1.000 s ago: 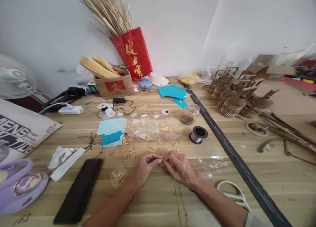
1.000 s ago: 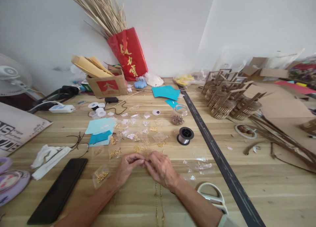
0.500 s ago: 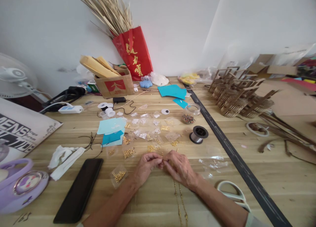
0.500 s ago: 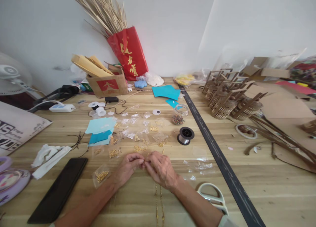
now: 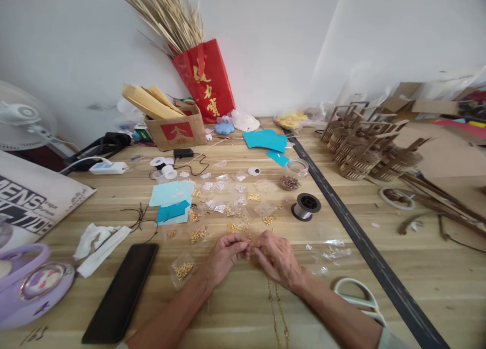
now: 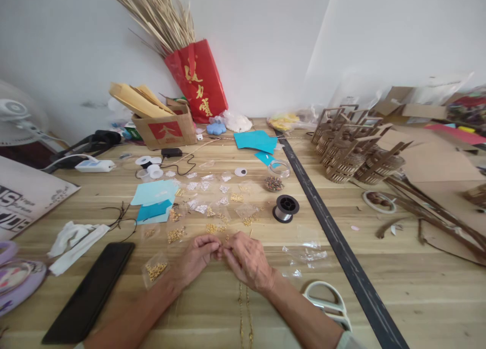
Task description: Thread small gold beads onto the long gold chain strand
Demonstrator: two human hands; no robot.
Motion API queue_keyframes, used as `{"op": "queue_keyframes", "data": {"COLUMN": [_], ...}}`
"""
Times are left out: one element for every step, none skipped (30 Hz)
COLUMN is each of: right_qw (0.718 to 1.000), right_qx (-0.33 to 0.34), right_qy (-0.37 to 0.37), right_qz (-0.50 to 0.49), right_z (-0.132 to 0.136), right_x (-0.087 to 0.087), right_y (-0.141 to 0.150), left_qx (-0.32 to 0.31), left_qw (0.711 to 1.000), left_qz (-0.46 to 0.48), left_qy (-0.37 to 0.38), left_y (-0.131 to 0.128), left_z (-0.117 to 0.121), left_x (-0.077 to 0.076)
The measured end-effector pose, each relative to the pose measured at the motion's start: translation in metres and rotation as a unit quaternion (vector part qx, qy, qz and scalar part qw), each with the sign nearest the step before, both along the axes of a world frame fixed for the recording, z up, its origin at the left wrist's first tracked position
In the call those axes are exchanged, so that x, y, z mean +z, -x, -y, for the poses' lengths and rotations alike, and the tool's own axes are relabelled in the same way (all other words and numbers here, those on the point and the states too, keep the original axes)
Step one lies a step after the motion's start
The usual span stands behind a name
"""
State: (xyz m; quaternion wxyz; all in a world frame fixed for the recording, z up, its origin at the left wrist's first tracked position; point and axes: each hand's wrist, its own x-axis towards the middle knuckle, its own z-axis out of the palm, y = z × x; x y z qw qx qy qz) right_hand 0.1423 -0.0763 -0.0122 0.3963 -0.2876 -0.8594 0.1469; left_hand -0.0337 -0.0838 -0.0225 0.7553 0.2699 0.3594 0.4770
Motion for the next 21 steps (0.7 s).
{"op": "queue_keyframes", "data": {"right_qw": [1.000, 1.000, 1.000, 1.000, 1.000, 1.000, 1.000, 1.000, 1.000, 1.000, 0.999, 0.999, 0.999, 0.999, 0.999, 0.999, 0.999, 0.999, 0.999, 0.999, 0.999], "right_qx": [0.000, 0.000, -0.001, -0.001, -0.003, -0.003, -0.004, -0.006, -0.008, -0.009, -0.008, -0.007, -0.005, -0.004, -0.003, -0.002, -0.002, -0.002, -0.002, -0.001, -0.001], "right_qy": [-0.003, -0.006, -0.008, -0.010, -0.012, -0.014, -0.017, -0.020, -0.024, -0.028, -0.032, -0.035, -0.038, -0.040, -0.042, -0.044, -0.046, -0.048, -0.049, -0.049, -0.049], "right_qz": [-0.001, -0.001, -0.002, -0.003, -0.004, -0.005, -0.004, -0.003, 0.000, 0.002, 0.004, 0.005, 0.005, 0.006, 0.008, 0.009, 0.010, 0.010, 0.010, 0.010, 0.011], "right_z": [0.0000, 0.0000, 0.0000, -0.0001, -0.0001, -0.0001, -0.0001, -0.0001, -0.0001, -0.0001, 0.0000, 0.0000, 0.0002, 0.0003, 0.0004, 0.0006, 0.0007, 0.0008, 0.0008, 0.0008, 0.0007], "right_x": [0.0002, 0.0005, 0.0007, 0.0009, 0.0009, 0.0009, 0.0008, 0.0006, 0.0004, 0.0002, 0.0001, 0.0002, 0.0004, 0.0007, 0.0011, 0.0015, 0.0018, 0.0021, 0.0022, 0.0022, 0.0021], "right_y": [0.0001, 0.0002, 0.0004, 0.0005, 0.0006, 0.0007, 0.0007, 0.0006, 0.0006, 0.0006, 0.0006, 0.0006, 0.0007, 0.0009, 0.0011, 0.0013, 0.0014, 0.0016, 0.0016, 0.0017, 0.0017], "left_qx": [0.000, 0.000, 0.000, 0.000, -0.002, -0.003, -0.004, -0.006, -0.007, -0.008, -0.010, -0.012, -0.013, -0.014, -0.014, -0.013, -0.013, -0.012, -0.012, -0.011, -0.011], "left_qw": [1.000, 1.000, 1.000, 1.000, 1.000, 1.000, 1.000, 1.000, 1.000, 1.000, 1.000, 1.000, 1.000, 1.000, 1.000, 1.000, 1.000, 1.000, 1.000, 1.000, 1.000], "left_qz": [0.002, 0.004, 0.005, 0.006, 0.006, 0.007, 0.006, 0.006, 0.005, 0.005, 0.005, 0.007, 0.009, 0.010, 0.010, 0.009, 0.008, 0.006, 0.005, 0.004, 0.003], "left_qy": [0.001, 0.001, 0.002, 0.003, 0.003, 0.002, 0.001, 0.000, -0.001, -0.003, -0.004, -0.006, -0.008, -0.009, -0.009, -0.008, -0.006, -0.004, -0.003, -0.001, 0.000], "left_y": [-0.0001, -0.0001, -0.0001, -0.0001, -0.0001, 0.0000, 0.0001, 0.0002, 0.0003, 0.0004, 0.0004, 0.0005, 0.0005, 0.0005, 0.0004, 0.0004, 0.0003, 0.0002, 0.0000, -0.0001, -0.0003], "left_z": [-0.0001, -0.0002, -0.0003, -0.0002, -0.0001, 0.0001, 0.0002, 0.0004, 0.0005, 0.0005, 0.0003, 0.0001, -0.0002, -0.0005, -0.0007, -0.0008, -0.0008, -0.0007, -0.0005, -0.0002, 0.0001], "left_x": [0.0002, 0.0003, 0.0005, 0.0006, 0.0007, 0.0007, 0.0006, 0.0005, 0.0004, 0.0002, -0.0001, -0.0003, -0.0005, -0.0007, -0.0007, -0.0006, -0.0004, -0.0002, 0.0001, 0.0005, 0.0007]}}
